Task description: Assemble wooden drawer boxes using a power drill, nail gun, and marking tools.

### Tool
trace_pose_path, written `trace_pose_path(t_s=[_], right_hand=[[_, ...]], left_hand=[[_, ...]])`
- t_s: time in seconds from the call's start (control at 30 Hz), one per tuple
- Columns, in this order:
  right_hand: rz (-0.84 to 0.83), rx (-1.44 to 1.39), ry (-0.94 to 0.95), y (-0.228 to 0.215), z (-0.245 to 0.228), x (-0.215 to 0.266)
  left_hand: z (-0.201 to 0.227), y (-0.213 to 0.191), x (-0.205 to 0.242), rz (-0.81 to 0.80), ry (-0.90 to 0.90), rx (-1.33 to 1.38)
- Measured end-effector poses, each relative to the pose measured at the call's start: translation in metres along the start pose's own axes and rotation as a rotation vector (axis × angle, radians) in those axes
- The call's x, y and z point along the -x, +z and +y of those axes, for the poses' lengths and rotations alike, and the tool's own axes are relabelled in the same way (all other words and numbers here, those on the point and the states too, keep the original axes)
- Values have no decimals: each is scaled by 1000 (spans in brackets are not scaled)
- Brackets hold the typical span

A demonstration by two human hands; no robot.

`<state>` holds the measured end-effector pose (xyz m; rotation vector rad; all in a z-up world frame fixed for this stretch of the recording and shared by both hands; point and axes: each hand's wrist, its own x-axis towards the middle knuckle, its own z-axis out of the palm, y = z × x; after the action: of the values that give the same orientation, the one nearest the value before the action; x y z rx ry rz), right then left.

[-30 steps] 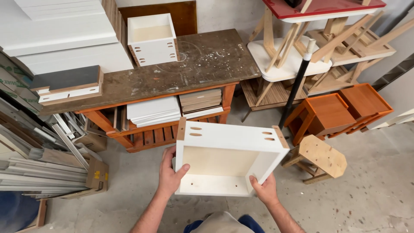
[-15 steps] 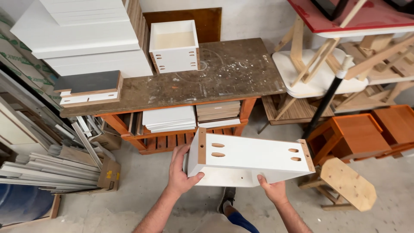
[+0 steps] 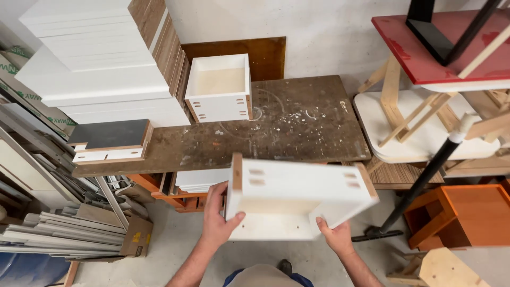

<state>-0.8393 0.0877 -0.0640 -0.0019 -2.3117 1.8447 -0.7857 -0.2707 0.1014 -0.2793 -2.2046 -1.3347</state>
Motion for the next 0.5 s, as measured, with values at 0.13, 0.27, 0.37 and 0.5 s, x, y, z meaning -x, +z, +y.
trace_pose_path(t_s=[0.13,0.27,0.37,0.5], right_hand=[[-163,100,397,8,-111,-31],[-380,226,545,23,-164,-63],[-387,296,561,41,-166,-89],[-377,433,577,74,-170,-150]], left_hand=[[20,-2,-49,88,-735,86],[14,-10,-89,107,-1172,204],[-4,-20,-111,70,-1279,309],[-32,-44,-161,56,-1241,461]])
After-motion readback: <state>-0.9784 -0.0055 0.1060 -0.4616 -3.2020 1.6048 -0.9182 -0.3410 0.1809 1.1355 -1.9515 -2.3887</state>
